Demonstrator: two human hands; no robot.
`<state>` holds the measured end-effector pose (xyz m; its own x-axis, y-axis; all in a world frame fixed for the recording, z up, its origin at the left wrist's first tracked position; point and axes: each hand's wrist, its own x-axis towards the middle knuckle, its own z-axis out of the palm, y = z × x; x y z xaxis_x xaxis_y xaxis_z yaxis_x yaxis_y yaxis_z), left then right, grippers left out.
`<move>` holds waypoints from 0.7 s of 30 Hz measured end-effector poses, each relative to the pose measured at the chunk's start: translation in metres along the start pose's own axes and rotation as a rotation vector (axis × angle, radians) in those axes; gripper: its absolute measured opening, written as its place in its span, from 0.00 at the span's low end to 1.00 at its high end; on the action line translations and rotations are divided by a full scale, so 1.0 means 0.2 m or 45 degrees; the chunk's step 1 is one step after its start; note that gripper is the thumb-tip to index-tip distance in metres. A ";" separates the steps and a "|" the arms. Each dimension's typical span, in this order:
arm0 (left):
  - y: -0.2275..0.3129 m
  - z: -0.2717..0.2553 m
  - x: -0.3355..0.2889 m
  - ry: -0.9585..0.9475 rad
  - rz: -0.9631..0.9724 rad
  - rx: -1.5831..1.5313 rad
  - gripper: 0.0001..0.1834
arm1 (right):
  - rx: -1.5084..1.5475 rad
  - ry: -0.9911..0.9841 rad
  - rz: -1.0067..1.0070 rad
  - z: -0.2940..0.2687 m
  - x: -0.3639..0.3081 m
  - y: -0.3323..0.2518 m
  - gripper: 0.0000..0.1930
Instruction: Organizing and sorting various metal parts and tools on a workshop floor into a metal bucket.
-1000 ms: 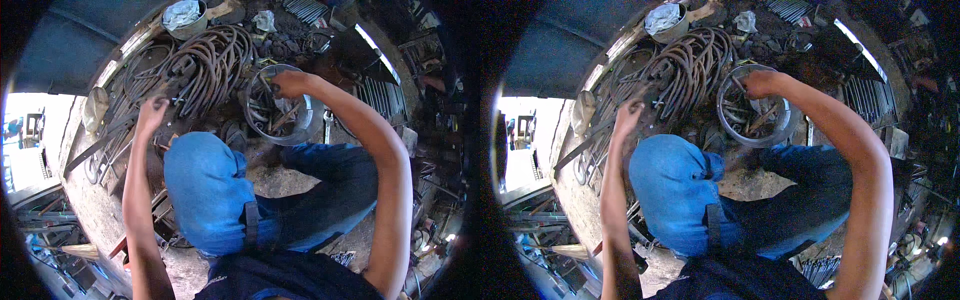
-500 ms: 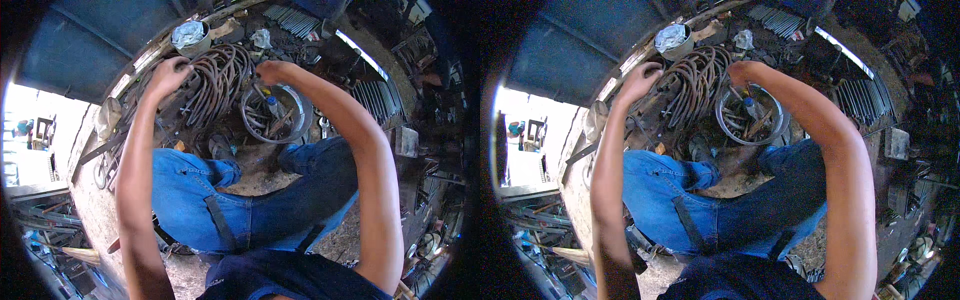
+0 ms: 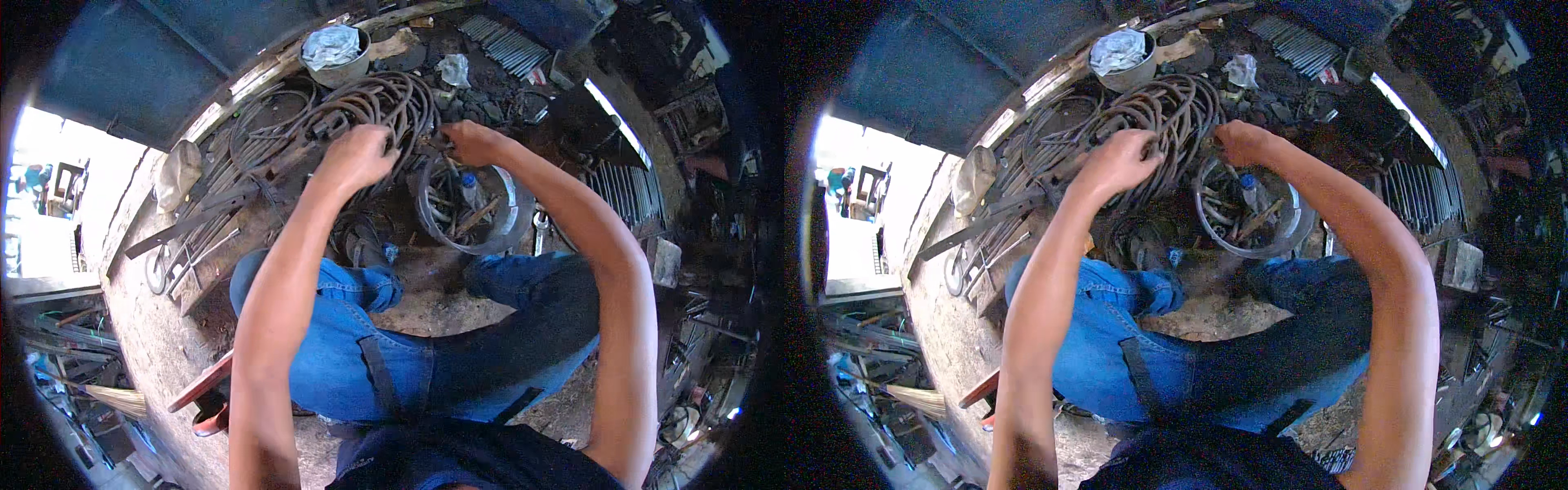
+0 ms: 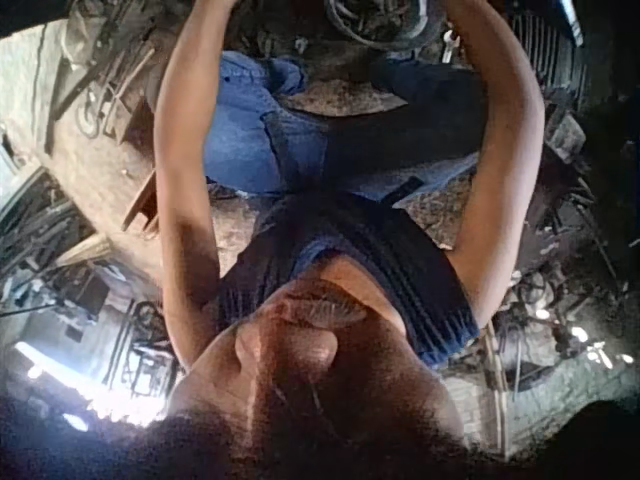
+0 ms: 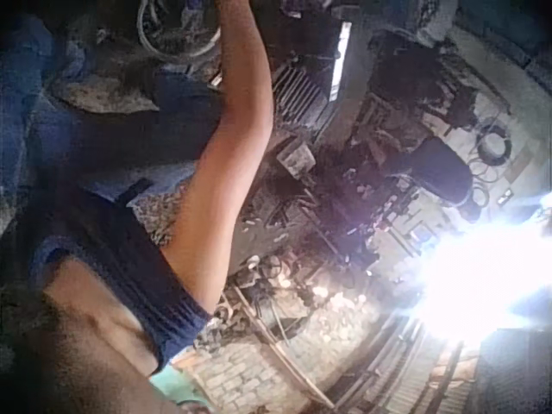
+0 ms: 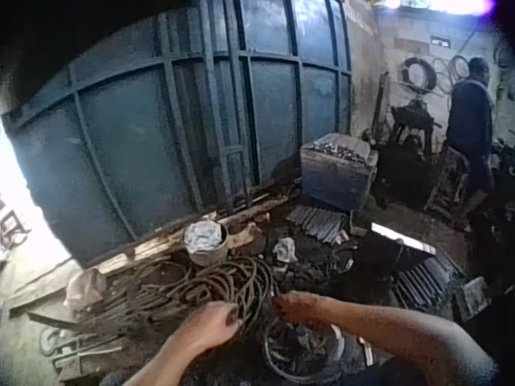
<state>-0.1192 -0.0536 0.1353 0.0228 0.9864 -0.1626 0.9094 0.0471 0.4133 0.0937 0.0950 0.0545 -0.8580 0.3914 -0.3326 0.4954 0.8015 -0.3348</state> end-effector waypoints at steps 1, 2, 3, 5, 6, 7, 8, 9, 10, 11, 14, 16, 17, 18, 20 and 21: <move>0.00 0.02 0.00 0.060 0.063 -0.016 0.21 | 0.024 0.123 -0.029 0.03 0.00 0.00 0.24; -0.01 0.03 -0.01 0.121 0.125 -0.031 0.21 | 0.049 0.245 -0.060 0.05 0.00 0.00 0.23; 0.01 0.02 0.00 0.091 0.129 -0.009 0.19 | 0.135 0.329 -0.090 0.08 0.01 0.02 0.21; 0.05 0.01 0.02 0.027 0.109 -0.011 0.19 | 0.189 0.291 -0.018 0.07 -0.02 0.01 0.20; 0.06 0.00 0.04 0.021 0.120 -0.015 0.19 | 0.231 0.261 0.071 0.03 -0.05 -0.02 0.20; 0.04 0.01 0.03 0.030 0.103 -0.017 0.19 | 0.305 0.357 -0.060 -0.01 -0.06 -0.08 0.21; 0.03 0.01 0.02 0.079 0.128 0.005 0.18 | 0.300 0.351 -0.077 0.02 -0.05 -0.08 0.21; 0.02 0.01 0.02 0.127 0.158 0.024 0.17 | 0.239 0.421 -0.057 0.03 -0.04 -0.10 0.21; 0.02 0.00 0.02 0.078 0.132 0.035 0.17 | 0.180 0.492 -0.037 0.03 -0.03 -0.12 0.21; 0.02 0.00 0.01 0.102 0.142 0.020 0.17 | 0.213 0.266 0.140 0.01 -0.03 -0.12 0.22; 0.00 0.00 0.02 0.131 0.164 -0.019 0.16 | 0.280 0.270 0.066 -0.02 -0.04 -0.15 0.22; 0.00 0.01 0.04 0.141 0.150 0.003 0.15 | 0.243 0.271 0.049 0.01 -0.03 -0.11 0.21; 0.00 0.03 0.04 0.174 0.168 -0.009 0.15 | 0.212 0.277 0.035 0.02 -0.03 -0.09 0.21; 0.00 0.02 0.04 0.167 0.173 -0.015 0.15 | 0.215 0.273 0.045 0.02 -0.03 -0.11 0.21; 0.00 0.00 0.03 0.145 0.146 0.004 0.14 | 0.147 0.267 -0.032 0.00 -0.02 -0.13 0.20; 0.02 -0.02 0.04 0.175 0.184 -0.020 0.14 | 0.132 0.270 0.009 -0.02 -0.05 -0.11 0.20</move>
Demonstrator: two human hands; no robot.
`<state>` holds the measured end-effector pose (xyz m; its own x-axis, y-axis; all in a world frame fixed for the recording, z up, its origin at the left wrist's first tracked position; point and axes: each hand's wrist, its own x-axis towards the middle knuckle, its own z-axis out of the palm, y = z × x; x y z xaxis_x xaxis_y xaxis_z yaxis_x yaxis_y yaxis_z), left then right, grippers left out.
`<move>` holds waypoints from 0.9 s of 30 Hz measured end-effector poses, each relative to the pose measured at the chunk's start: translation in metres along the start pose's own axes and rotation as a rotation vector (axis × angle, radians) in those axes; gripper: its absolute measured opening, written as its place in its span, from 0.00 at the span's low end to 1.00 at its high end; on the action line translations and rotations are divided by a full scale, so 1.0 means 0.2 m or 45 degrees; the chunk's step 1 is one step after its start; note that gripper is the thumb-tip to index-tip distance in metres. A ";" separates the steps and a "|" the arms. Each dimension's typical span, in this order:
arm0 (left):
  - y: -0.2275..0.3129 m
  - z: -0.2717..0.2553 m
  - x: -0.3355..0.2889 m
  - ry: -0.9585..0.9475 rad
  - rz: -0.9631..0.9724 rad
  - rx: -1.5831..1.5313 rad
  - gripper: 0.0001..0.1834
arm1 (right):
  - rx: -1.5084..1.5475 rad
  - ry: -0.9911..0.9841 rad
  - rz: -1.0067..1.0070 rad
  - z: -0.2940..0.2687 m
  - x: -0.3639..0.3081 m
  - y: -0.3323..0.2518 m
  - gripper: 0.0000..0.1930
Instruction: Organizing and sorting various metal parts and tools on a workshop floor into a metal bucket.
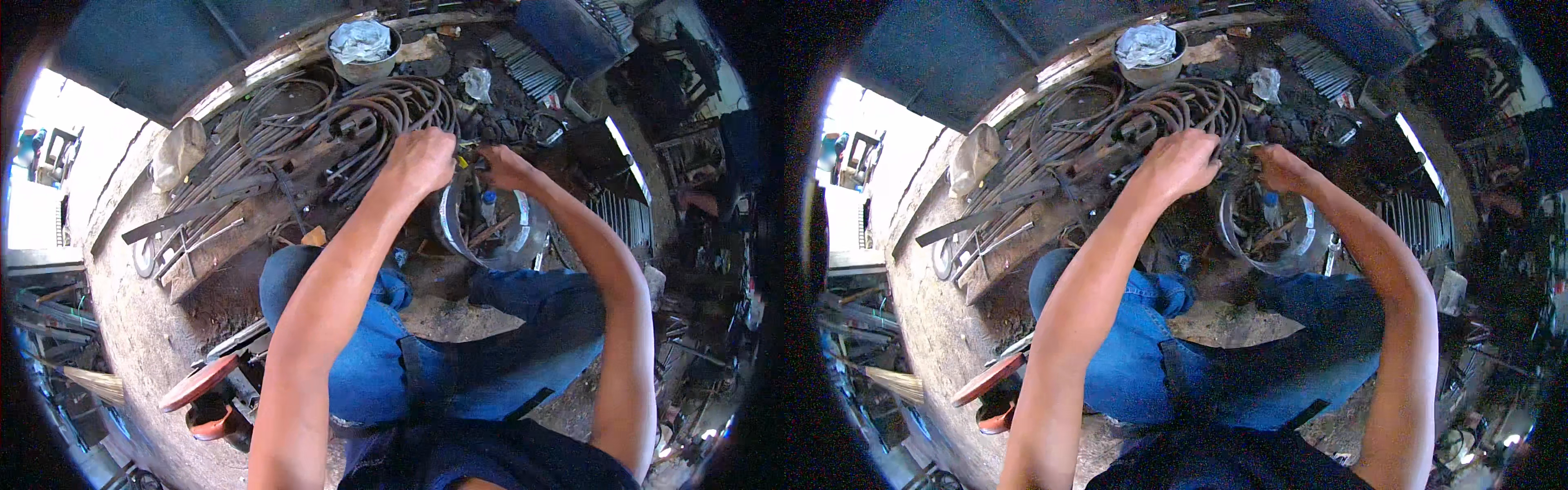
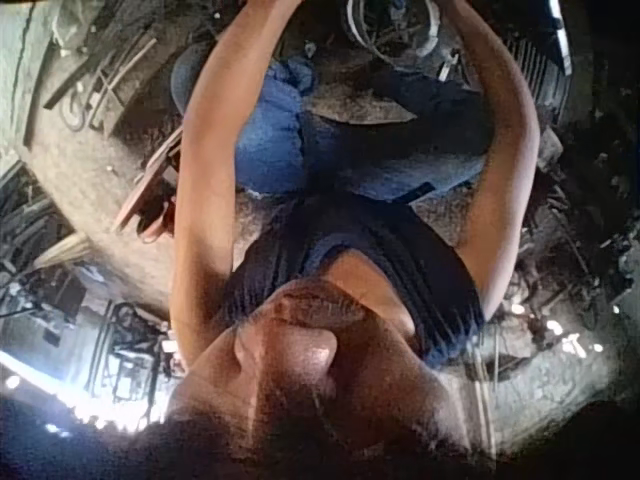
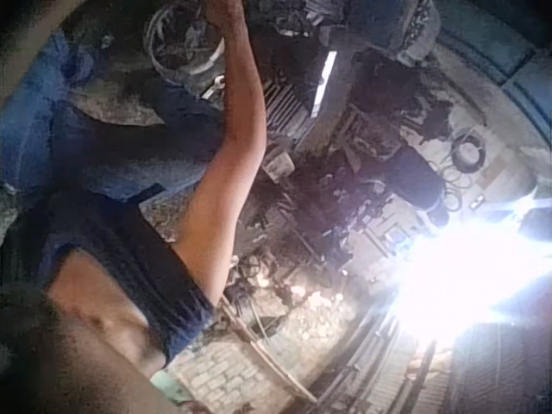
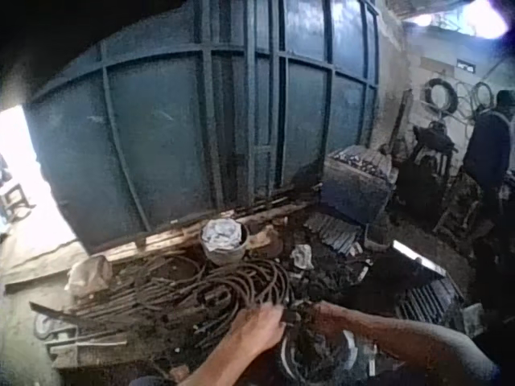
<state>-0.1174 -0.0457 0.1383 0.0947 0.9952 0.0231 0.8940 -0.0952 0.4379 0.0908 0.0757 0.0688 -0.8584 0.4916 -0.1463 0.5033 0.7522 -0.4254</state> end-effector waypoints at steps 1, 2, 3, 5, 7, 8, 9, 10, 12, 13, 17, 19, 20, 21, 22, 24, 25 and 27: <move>0.00 -0.01 0.01 -0.025 -0.016 -0.018 0.16 | 0.003 -0.021 0.008 0.01 0.01 0.02 0.20; 0.00 -0.01 0.01 -0.051 -0.032 -0.010 0.16 | 0.006 -0.040 0.019 0.00 0.00 0.04 0.21; -0.01 -0.03 0.00 -0.077 -0.059 0.009 0.17 | 0.007 -0.034 0.040 -0.01 0.02 0.05 0.21; -0.02 -0.04 -0.01 0.014 -0.052 0.000 0.12 | 0.019 -0.027 0.044 -0.08 0.02 0.06 0.20; -0.04 -0.06 0.00 -0.116 -0.156 0.062 0.14 | 0.033 -0.019 0.036 -0.15 0.02 0.06 0.20; -0.07 -0.06 0.01 -0.175 -0.190 0.044 0.15 | 0.040 -0.014 0.027 -0.19 0.03 0.05 0.20; -0.09 -0.07 0.01 -0.236 -0.227 0.026 0.15 | 0.036 -0.006 0.042 -0.22 0.03 0.06 0.20; -0.10 -0.10 0.01 -0.200 -0.224 0.021 0.16 | 0.043 0.077 -0.014 -0.25 0.04 0.04 0.18; -0.12 -0.18 -0.01 -0.233 -0.329 0.065 0.17 | 0.053 0.198 -0.018 -0.30 0.06 -0.05 0.15; -0.15 -0.21 -0.02 -0.175 -0.314 -0.026 0.18 | 0.054 0.201 -0.010 -0.31 0.08 -0.09 0.15; -0.21 -0.35 -0.07 0.088 -0.398 -0.016 0.22 | 0.090 0.194 0.057 -0.18 0.27 -0.13 0.15; -0.23 -0.41 -0.10 0.069 -0.423 -0.093 0.23 | 0.097 0.198 -0.055 -0.05 0.40 -0.09 0.16; -0.24 -0.43 -0.11 0.079 -0.428 -0.062 0.23 | 0.101 0.198 -0.055 0.04 0.48 -0.06 0.16; -0.26 -0.44 -0.11 0.089 -0.430 -0.034 0.23 | 0.055 0.190 -0.062 0.13 0.55 -0.02 0.17; -0.29 -0.44 -0.11 0.079 -0.455 0.042 0.24 | 0.022 0.178 -0.081 0.18 0.62 -0.06 0.18; -0.35 -0.48 -0.16 0.030 -0.557 0.032 0.24 | 0.005 0.024 -0.109 0.27 0.76 -0.17 0.18; -0.33 -0.49 -0.15 -0.005 -0.611 -0.013 0.24 | -0.054 -0.124 -0.097 0.29 0.78 -0.16 0.19; -0.28 -0.43 -0.05 0.028 -0.459 0.033 0.25 | -0.253 -0.167 -0.162 0.44 0.84 0.16 0.18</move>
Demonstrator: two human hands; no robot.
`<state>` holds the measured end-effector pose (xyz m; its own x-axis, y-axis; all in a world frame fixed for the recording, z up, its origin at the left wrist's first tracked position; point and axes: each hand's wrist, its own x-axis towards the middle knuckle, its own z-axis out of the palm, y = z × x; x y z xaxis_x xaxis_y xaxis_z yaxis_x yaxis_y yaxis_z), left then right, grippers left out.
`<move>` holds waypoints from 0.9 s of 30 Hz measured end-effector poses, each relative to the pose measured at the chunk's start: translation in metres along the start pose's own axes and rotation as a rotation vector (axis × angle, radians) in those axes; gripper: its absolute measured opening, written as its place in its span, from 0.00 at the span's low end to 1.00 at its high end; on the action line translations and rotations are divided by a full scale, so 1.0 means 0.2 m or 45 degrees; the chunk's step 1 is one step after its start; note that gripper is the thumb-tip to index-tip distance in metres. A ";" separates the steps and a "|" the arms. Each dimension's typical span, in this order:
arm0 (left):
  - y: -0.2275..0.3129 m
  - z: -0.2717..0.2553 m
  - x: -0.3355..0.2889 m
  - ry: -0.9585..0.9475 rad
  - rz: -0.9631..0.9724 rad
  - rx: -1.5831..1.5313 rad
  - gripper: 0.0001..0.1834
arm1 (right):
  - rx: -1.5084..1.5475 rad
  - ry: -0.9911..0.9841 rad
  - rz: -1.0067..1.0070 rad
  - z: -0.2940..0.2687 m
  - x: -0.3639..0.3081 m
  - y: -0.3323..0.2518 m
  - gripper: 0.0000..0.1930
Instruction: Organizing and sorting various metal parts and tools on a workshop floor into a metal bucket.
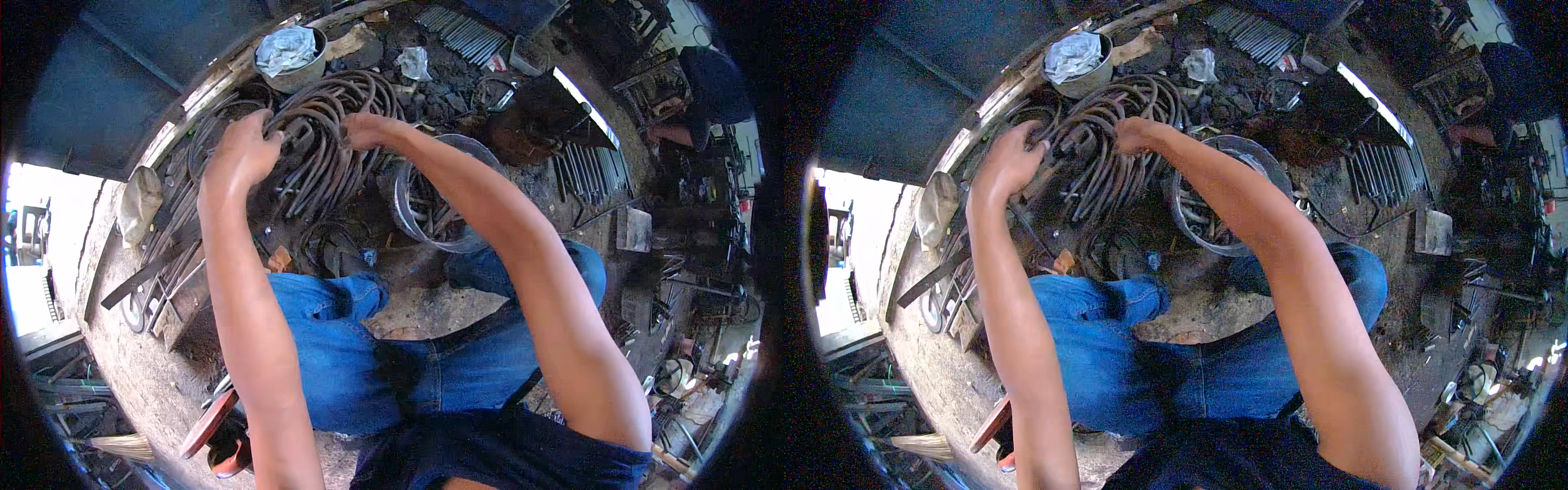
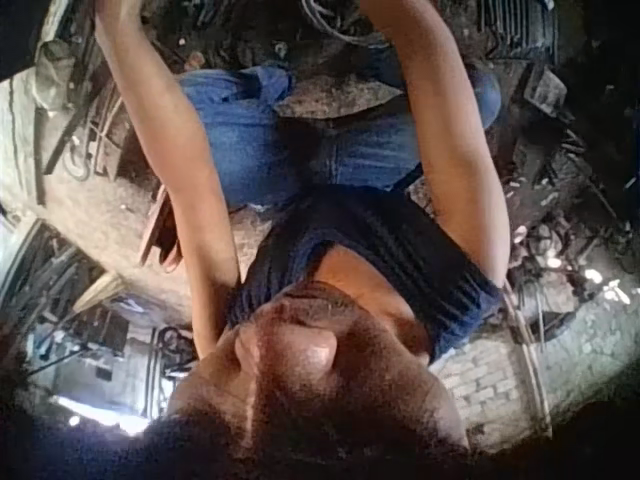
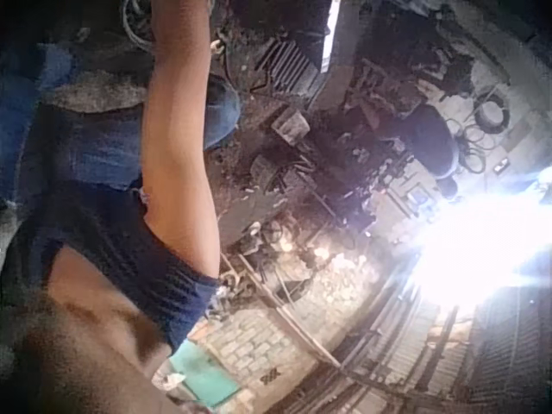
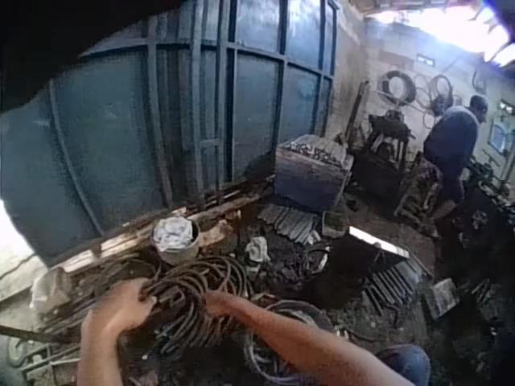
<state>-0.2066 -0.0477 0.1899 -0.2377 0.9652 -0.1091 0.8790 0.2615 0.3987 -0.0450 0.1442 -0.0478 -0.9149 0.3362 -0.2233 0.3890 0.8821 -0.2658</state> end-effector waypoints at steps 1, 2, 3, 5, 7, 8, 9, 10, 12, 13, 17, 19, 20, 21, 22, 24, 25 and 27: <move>0.08 0.07 0.07 -0.010 0.082 -0.062 0.25 | -0.177 -0.060 -0.094 0.07 -0.10 0.21 0.17; 0.01 0.08 0.06 -0.020 0.066 -0.036 0.26 | -0.146 -0.057 -0.121 0.08 -0.08 0.12 0.17; -0.13 0.02 0.00 0.004 -0.014 0.066 0.25 | 0.148 0.002 -0.094 0.02 0.02 -0.14 0.18; -0.18 -0.07 -0.06 -0.010 -0.046 0.107 0.25 | 0.352 -0.108 0.065 -0.20 0.03 -0.29 0.20; -0.06 0.00 0.01 -0.031 0.050 0.031 0.25 | -0.026 0.087 -0.035 -0.17 -0.13 0.12 0.18; -0.05 0.02 0.02 -0.032 0.071 0.042 0.25 | -0.278 0.176 -0.147 -0.21 -0.20 0.23 0.17; -0.04 0.06 0.04 -0.039 0.093 0.049 0.25 | -0.593 0.046 -0.241 -0.26 -0.26 0.31 0.15; -0.03 0.06 0.03 -0.041 0.085 0.056 0.25 | -0.894 -0.067 -0.359 -0.34 -0.26 0.31 0.13; -0.02 0.03 0.00 -0.073 0.038 0.050 0.25 | -0.767 -0.069 -0.013 -0.43 -0.29 0.26 0.10; -0.02 0.04 0.00 -0.073 0.039 0.050 0.25 | -0.860 -0.043 -0.138 -0.48 -0.33 0.27 0.09; -0.02 0.08 0.04 -0.038 0.090 0.036 0.24 | -0.474 0.138 0.068 -0.48 -0.39 0.31 0.13; 0.00 0.10 0.05 -0.049 0.130 0.020 0.24 | 0.055 0.297 0.429 -0.42 -0.40 0.33 0.14; 0.01 0.10 0.04 -0.058 0.100 0.047 0.24 | 0.136 0.231 0.353 -0.38 -0.39 0.33 0.13; 0.02 0.10 0.04 -0.063 0.065 0.077 0.24 | 0.216 0.168 0.268 -0.35 -0.38 0.33 0.12; 0.01 0.10 0.04 -0.064 0.056 0.086 0.24 | 0.225 0.169 0.258 -0.34 -0.36 0.34 0.12; 0.00 0.11 0.04 -0.096 0.054 0.156 0.23 | -0.215 -0.089 -0.063 -0.33 -0.36 0.38 0.12; 0.02 0.14 0.05 -0.107 0.069 0.143 0.23 | -1.326 0.022 -0.379 -0.26 -0.39 0.48 0.14; 0.02 0.14 0.05 -0.135 0.047 0.180 0.24 | -1.186 -0.107 -0.385 -0.21 -0.38 0.59 0.14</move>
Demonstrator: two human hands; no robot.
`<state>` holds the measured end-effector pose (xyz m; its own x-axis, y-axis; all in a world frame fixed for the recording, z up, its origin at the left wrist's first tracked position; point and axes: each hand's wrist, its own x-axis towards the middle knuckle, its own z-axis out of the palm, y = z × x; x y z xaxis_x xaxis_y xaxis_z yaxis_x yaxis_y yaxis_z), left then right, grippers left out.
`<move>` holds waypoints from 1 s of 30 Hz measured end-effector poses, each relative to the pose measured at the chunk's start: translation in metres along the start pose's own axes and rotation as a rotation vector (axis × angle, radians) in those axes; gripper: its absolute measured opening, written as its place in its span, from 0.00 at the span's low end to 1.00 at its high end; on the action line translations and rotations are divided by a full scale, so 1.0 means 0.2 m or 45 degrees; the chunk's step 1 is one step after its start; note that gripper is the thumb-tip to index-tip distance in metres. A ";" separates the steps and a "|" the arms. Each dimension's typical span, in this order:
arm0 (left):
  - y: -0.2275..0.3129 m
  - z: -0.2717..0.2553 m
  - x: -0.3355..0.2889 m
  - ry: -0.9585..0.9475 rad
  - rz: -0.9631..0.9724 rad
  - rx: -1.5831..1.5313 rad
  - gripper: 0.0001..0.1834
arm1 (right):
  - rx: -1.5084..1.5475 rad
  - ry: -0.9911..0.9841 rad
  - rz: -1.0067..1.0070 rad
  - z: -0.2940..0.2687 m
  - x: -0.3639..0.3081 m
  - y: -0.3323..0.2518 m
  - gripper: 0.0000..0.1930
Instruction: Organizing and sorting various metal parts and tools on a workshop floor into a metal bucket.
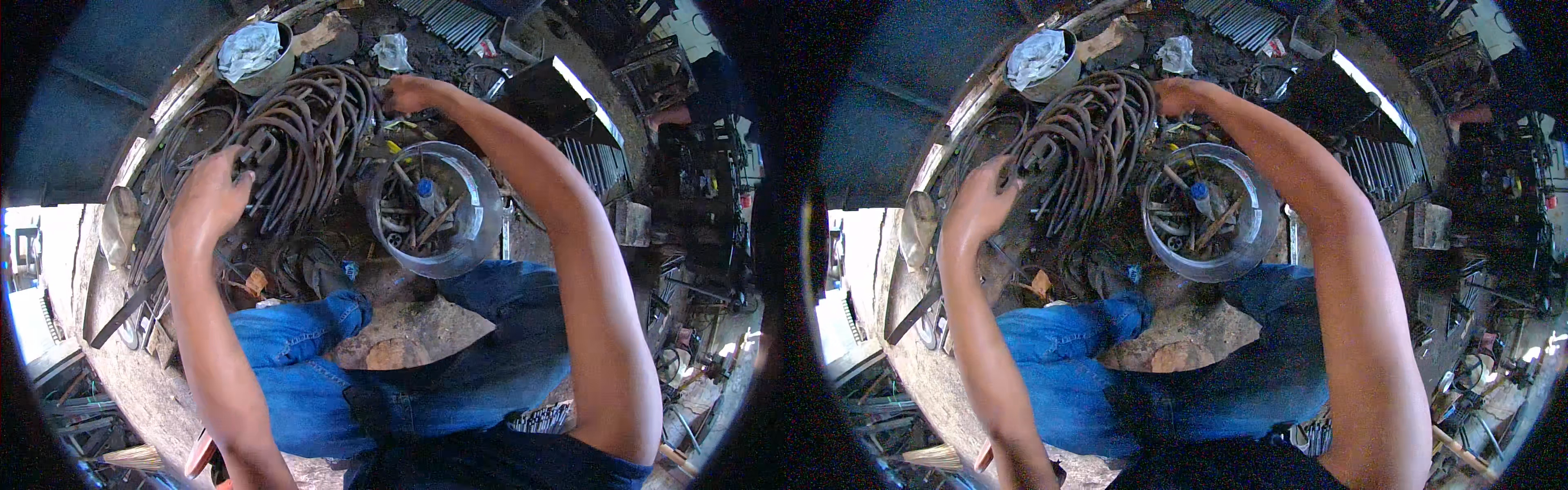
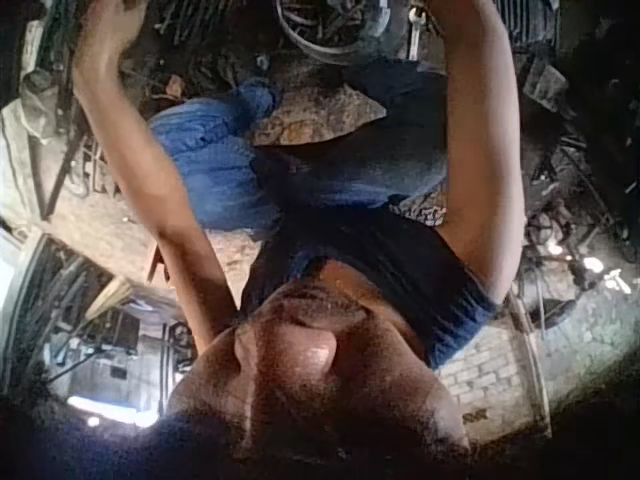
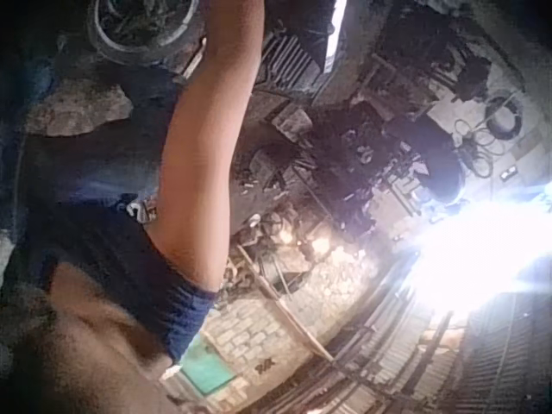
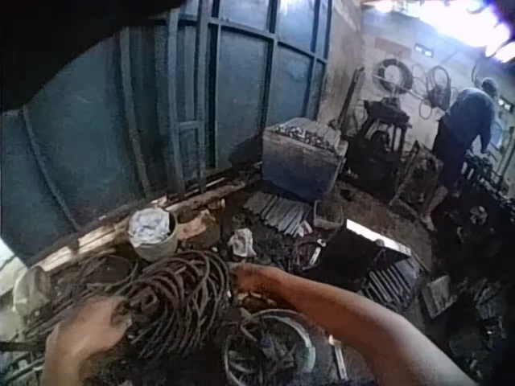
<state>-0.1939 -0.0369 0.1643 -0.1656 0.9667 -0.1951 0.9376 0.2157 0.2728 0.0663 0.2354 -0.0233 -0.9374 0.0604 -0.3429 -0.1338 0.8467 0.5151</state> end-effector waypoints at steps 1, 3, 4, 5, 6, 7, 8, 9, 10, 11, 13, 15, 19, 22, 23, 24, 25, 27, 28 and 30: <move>-0.05 0.00 -0.01 -0.009 -0.022 0.023 0.24 | 0.148 -0.061 -0.065 0.01 0.05 0.01 0.15; -0.13 0.00 0.00 0.002 -0.001 0.084 0.24 | 0.297 -0.104 -0.129 0.09 0.10 0.01 0.16; -0.08 0.01 0.02 -0.003 0.016 0.073 0.24 | 0.817 -0.087 0.061 0.28 0.06 0.00 0.16; -0.02 0.00 0.03 -0.038 -0.014 0.066 0.24 | 1.332 -0.060 0.264 0.47 0.03 -0.02 0.15; 0.04 0.02 0.05 -0.075 -0.027 0.040 0.24 | 1.326 -0.095 0.290 0.68 -0.05 -0.04 0.15; 0.06 0.07 0.09 -0.074 0.018 -0.009 0.24 | 0.885 -0.387 0.128 0.89 -0.18 -0.03 0.13; 0.03 0.10 0.11 -0.060 0.066 -0.025 0.24 | 0.449 -0.634 -0.061 1.00 -0.23 -0.01 0.11; -0.01 0.10 0.11 -0.062 0.059 0.024 0.24 | 0.468 -0.585 -0.078 0.99 -0.12 -0.07 0.11; -0.04 0.08 0.09 -0.079 0.013 0.074 0.24 | 0.368 -0.267 -0.199 0.92 0.02 -0.17 0.10; -0.02 0.09 0.10 -0.103 -0.007 0.097 0.24 | 0.261 0.010 -0.291 0.88 0.03 -0.27 0.09; 0.02 0.09 0.14 -0.119 -0.012 0.105 0.24 | 0.414 0.059 -0.288 0.87 0.00 -0.32 0.09; 0.04 0.09 0.17 -0.065 0.007 0.084 0.25 | 0.704 0.170 -0.287 0.85 0.01 -0.36 0.10; 0.13 0.05 0.20 -0.151 -0.059 0.129 0.25 | 1.456 0.055 0.648 0.59 0.14 -0.42 0.08; 0.19 0.11 0.22 -0.174 -0.068 0.118 0.25 | 0.997 0.472 0.841 0.70 0.06 -0.42 0.13; 0.19 0.12 0.23 -0.220 -0.063 0.104 0.26 | 1.005 0.462 0.850 0.75 0.07 -0.40 0.13; 0.20 0.14 0.25 -0.270 -0.040 0.077 0.26 | 0.957 0.332 0.812 0.86 0.04 -0.39 0.16; 0.20 0.13 0.24 -0.282 -0.050 0.098 0.26 | 0.929 0.247 0.754 0.81 0.11 -0.38 0.18; 0.22 0.11 0.22 -0.315 -0.160 0.068 0.26 | 1.110 -0.004 0.815 0.80 0.19 -0.39 0.19; 0.23 0.11 0.22 -0.310 -0.143 0.065 0.26 | 1.069 -0.093 0.863 0.89 0.20 -0.41 0.18; 0.22 0.14 0.22 -0.272 -0.096 0.072 0.25 | 1.027 -0.190 0.907 1.03 0.18 -0.45 0.17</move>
<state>-0.1519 0.0107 0.1413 -0.1729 0.8957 -0.4096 0.9416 0.2723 0.1980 0.1103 0.2699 -0.2440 -0.6602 0.6931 -0.2895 0.7272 0.6862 -0.0156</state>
